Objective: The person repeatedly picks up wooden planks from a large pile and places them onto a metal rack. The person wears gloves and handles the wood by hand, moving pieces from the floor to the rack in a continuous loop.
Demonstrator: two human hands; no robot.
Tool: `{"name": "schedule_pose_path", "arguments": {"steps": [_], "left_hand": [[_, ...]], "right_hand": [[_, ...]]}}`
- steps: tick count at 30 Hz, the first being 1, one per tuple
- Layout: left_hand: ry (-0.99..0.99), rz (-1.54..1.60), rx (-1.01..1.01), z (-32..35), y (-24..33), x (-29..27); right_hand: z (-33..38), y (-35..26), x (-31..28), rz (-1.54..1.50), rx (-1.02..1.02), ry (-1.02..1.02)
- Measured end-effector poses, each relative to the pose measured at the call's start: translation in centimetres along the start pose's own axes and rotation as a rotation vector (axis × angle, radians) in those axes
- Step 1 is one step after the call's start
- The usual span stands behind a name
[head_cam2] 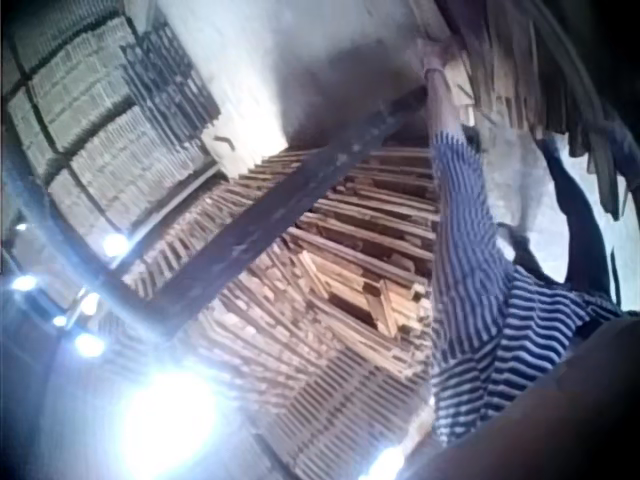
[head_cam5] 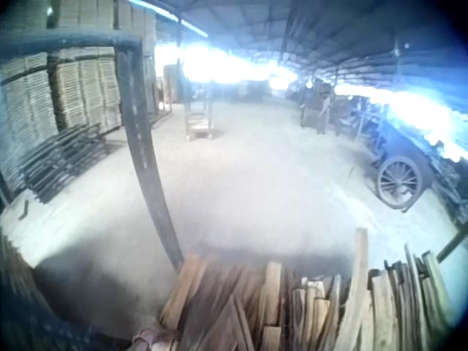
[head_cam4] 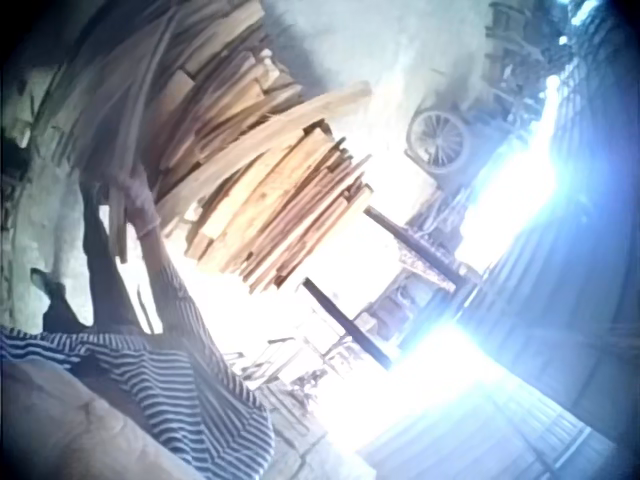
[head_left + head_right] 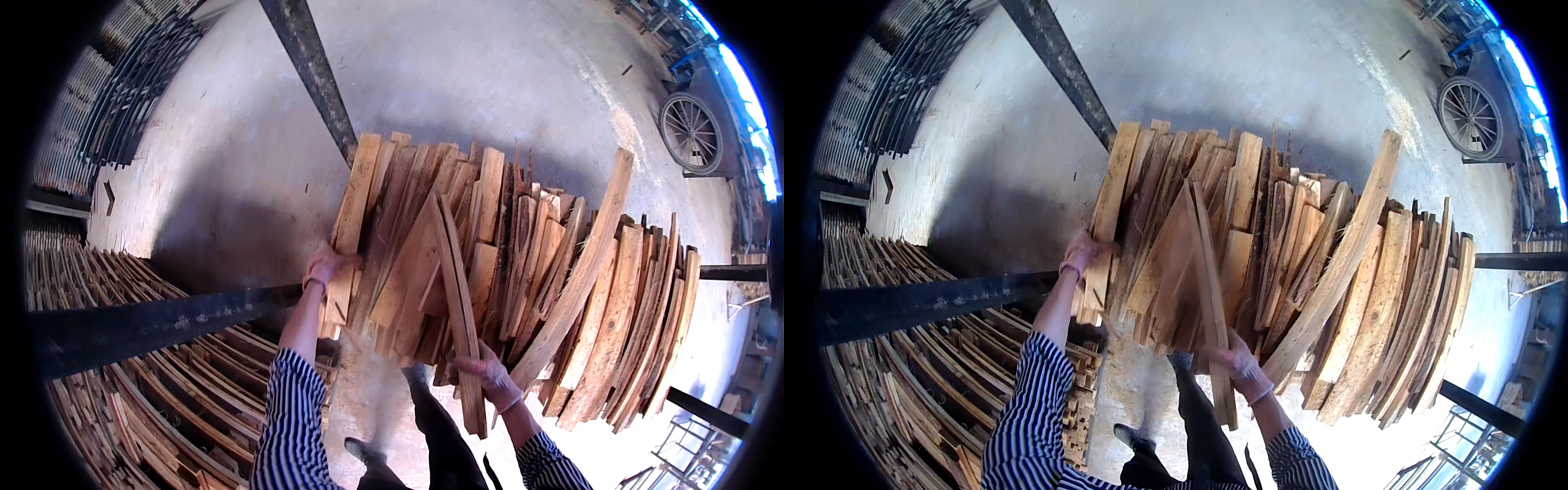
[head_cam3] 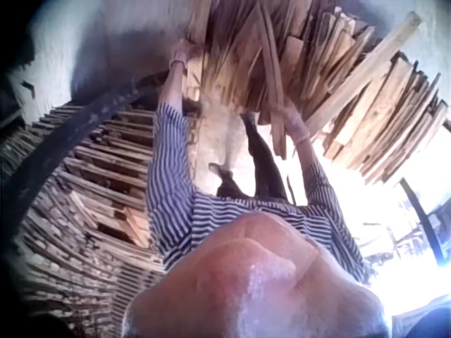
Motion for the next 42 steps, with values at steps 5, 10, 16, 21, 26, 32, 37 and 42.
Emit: {"name": "schedule_pose_path", "arguments": {"steps": [5, 10, 16, 21, 26, 32, 37, 42], "left_hand": [[0.155, -0.040, 0.006, 9.4, 1.5, -0.6], [0.097, 0.311, 0.041, 20.1, -0.3, 3.5], [-0.064, 0.981, 0.183, 20.7, -1.7, 16.1], [-0.501, 1.442, -0.172, 21.1, 3.3, 16.3], [-0.659, 1.481, -0.170, 29.2, 2.3, 13.2], [-0.667, 1.759, 0.056, 42.1, 0.5, 8.9], [-0.338, 1.333, 0.308, 47.3, -5.6, 4.5], [0.097, 1.166, 0.341, 58.5, -11.9, -7.7]], "right_hand": [[2.0, -0.5, 0.0, -0.010, -0.105, 0.045], [-0.6, 0.2, 2.3, 0.241, -0.001, 0.074], [-3.9, -0.3, 4.9, 0.010, 0.060, -0.127], [-3.1, -1.1, 3.0, 0.803, -0.011, 0.214], [5.4, -5.4, 7.4, 0.874, 0.092, 0.100], [16.2, -5.8, 10.0, 0.847, -0.190, -0.117], [20.8, -6.4, 16.2, 0.629, -0.345, -0.311], [28.9, -7.7, 30.3, 1.109, -0.774, -0.446]]}}
Point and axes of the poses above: each hand's wrist, its own z-axis away from the middle knuckle, its own x-axis out of the palm, y = z × x, the point moved 5 cm from there along -z, towards the middle knuckle
